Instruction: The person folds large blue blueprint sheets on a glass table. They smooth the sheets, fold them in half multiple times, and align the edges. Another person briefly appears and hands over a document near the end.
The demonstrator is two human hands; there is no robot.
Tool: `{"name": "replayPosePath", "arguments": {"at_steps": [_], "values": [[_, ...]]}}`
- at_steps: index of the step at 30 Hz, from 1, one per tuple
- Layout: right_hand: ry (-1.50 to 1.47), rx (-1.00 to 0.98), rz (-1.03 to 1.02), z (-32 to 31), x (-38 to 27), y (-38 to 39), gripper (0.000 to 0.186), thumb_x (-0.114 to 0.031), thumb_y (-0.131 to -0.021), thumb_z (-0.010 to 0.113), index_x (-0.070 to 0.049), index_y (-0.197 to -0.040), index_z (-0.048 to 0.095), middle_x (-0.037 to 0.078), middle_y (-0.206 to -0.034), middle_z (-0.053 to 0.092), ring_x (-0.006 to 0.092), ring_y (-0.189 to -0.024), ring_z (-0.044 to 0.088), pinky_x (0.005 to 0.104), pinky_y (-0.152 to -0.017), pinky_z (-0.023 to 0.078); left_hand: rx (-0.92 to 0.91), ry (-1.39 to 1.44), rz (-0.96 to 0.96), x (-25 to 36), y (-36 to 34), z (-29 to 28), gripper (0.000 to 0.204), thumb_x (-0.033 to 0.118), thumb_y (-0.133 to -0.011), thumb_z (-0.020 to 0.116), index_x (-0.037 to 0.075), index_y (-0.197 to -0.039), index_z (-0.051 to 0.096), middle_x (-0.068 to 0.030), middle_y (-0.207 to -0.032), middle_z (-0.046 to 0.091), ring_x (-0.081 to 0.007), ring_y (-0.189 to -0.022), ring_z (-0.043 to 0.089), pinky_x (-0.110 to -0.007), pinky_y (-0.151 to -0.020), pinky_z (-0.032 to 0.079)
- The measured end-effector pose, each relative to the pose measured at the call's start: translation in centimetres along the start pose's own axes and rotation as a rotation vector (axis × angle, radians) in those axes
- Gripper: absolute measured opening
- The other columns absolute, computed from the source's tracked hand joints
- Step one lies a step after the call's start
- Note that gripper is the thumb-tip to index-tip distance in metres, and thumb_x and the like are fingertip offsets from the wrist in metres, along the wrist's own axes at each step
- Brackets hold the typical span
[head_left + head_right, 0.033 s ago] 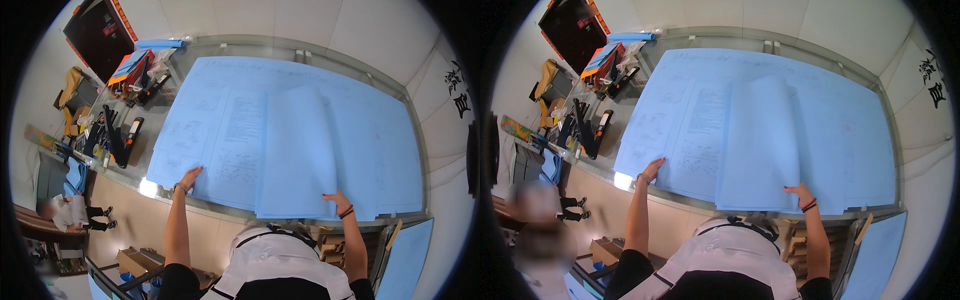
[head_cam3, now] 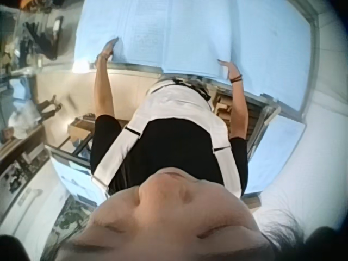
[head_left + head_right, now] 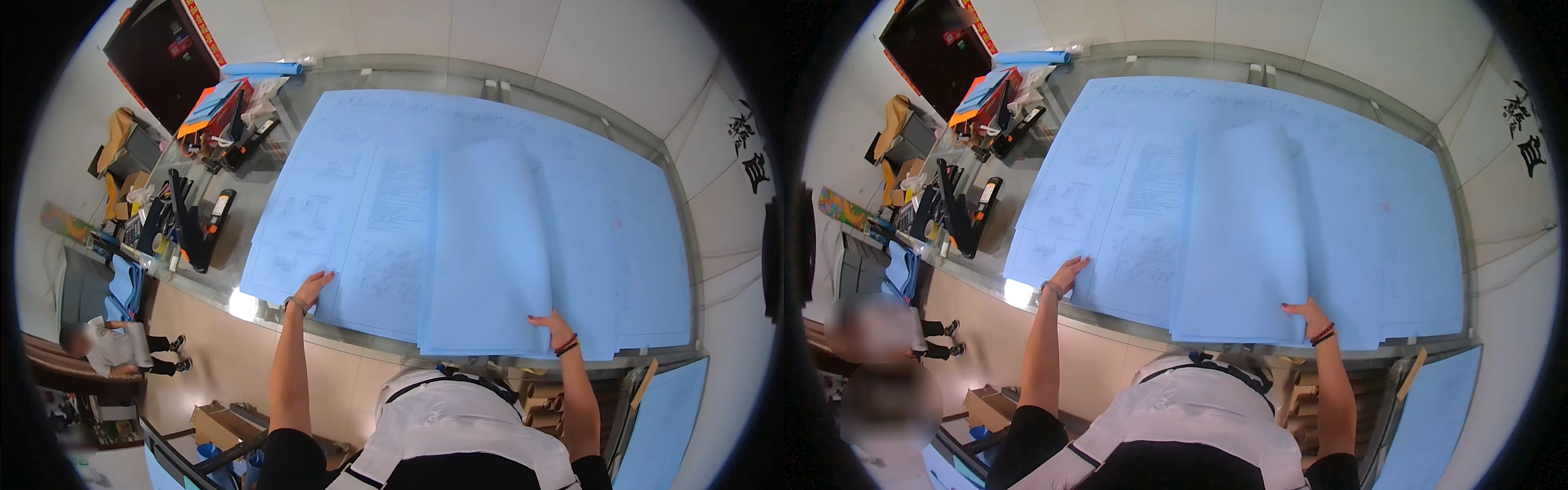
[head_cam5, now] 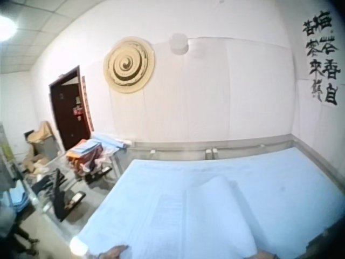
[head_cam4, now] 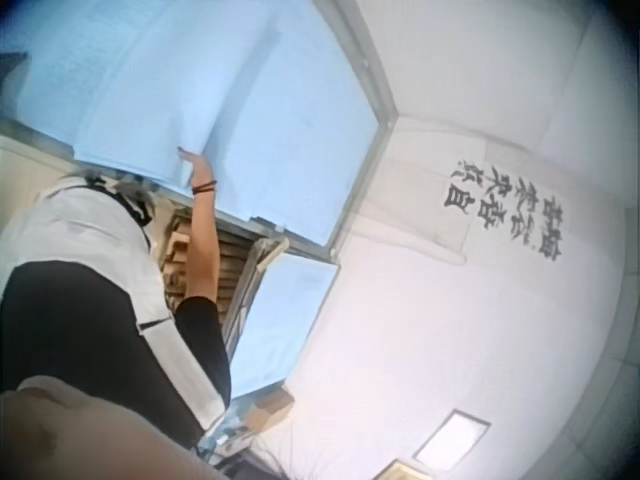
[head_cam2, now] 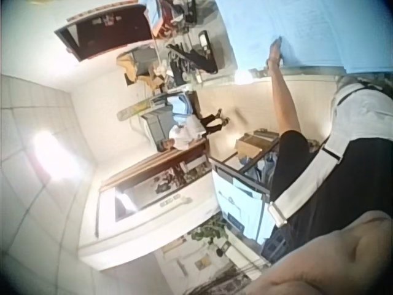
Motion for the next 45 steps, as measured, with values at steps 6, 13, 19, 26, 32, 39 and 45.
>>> {"name": "replayPosePath", "arguments": {"at_steps": [6,13,19,26,32,39,45], "values": [[0.065,0.041,-0.008,-1.2,1.1,-1.4,0.042,0.000,-0.076,0.068,0.001,-0.116,0.055,0.007,-0.102,0.060,0.0185,-0.095,0.058,0.0332,-0.085,0.048,0.049,-0.350,0.087,1.2,0.7,0.2,0.072,0.031,-0.087,0.064,-0.012,-0.136,0.031,-0.0161,-0.132,0.048,-0.0197,-0.119,0.046,-0.033,-0.100,0.037],[0.130,-0.013,-0.060,-1.0,0.4,-0.8,0.050,-0.008,-0.076,0.072,0.003,-0.120,0.052,0.010,-0.110,0.059,0.0192,-0.101,0.056,0.0333,-0.090,0.045,0.018,-0.464,0.303,0.9,-0.2,0.4,0.045,0.026,-0.089,0.062,-0.010,-0.114,0.052,-0.0060,-0.100,0.061,-0.0104,-0.089,0.053,-0.026,-0.078,0.045],[0.824,0.379,-0.605,-0.5,2.4,5.0,0.092,-0.018,-0.073,0.074,-0.011,-0.147,0.019,0.018,-0.143,0.034,0.0376,-0.133,0.032,0.0439,-0.108,0.028,0.025,-0.232,0.311,-0.2,-0.5,0.5,0.025,0.017,-0.088,0.063,-0.001,-0.105,0.058,-0.0001,-0.088,0.061,-0.0072,-0.078,0.054,-0.023,-0.070,0.046],[1.759,0.356,-0.901,7.7,7.4,6.1,0.068,-0.005,-0.078,0.055,-0.008,-0.142,0.033,0.012,-0.143,0.037,0.0285,-0.133,0.034,0.0527,-0.111,0.020,0.012,-0.215,0.283,0.5,-0.2,0.8,0.018,0.012,-0.088,0.062,0.002,-0.102,0.060,0.0009,-0.087,0.062,-0.0068,-0.076,0.055,-0.023,-0.068,0.046],[1.831,0.276,-1.126,12.4,6.7,1.9,0.057,-0.007,-0.083,0.051,-0.010,-0.138,0.039,0.010,-0.139,0.042,0.0272,-0.131,0.036,0.0530,-0.109,0.027,0.035,-0.202,0.284,0.7,0.0,1.2,0.016,0.013,-0.087,0.063,0.003,-0.100,0.060,0.0005,-0.087,0.063,-0.0075,-0.075,0.056,-0.024,-0.067,0.046],[0.898,0.594,-0.651,10.2,2.7,3.8,0.026,-0.019,-0.090,0.057,0.000,-0.107,0.061,0.014,-0.086,0.065,0.0297,-0.075,0.062,0.0360,-0.068,0.048,0.036,-0.217,0.246,1.5,0.6,1.8,0.018,0.013,-0.087,0.063,0.003,-0.102,0.060,0.0001,-0.088,0.063,-0.0076,-0.075,0.055,-0.024,-0.067,0.046],[-0.224,0.890,-0.930,1.2,-1.4,9.9,0.028,-0.029,-0.092,0.060,-0.001,-0.093,0.060,0.001,-0.081,0.056,0.0094,-0.073,0.048,0.0264,-0.065,0.041,0.119,-0.263,0.294,0.3,-0.1,-0.1,0.022,0.014,-0.085,0.065,0.001,-0.102,0.060,0.0005,-0.090,0.062,-0.0077,-0.078,0.054,-0.024,-0.069,0.044]]}}
Point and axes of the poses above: each hand's wrist, its own y-axis away from the middle knuckle, its own z-axis out of the palm, x = y × z, the point moved 3 cm from there along -y, towards the middle knuckle
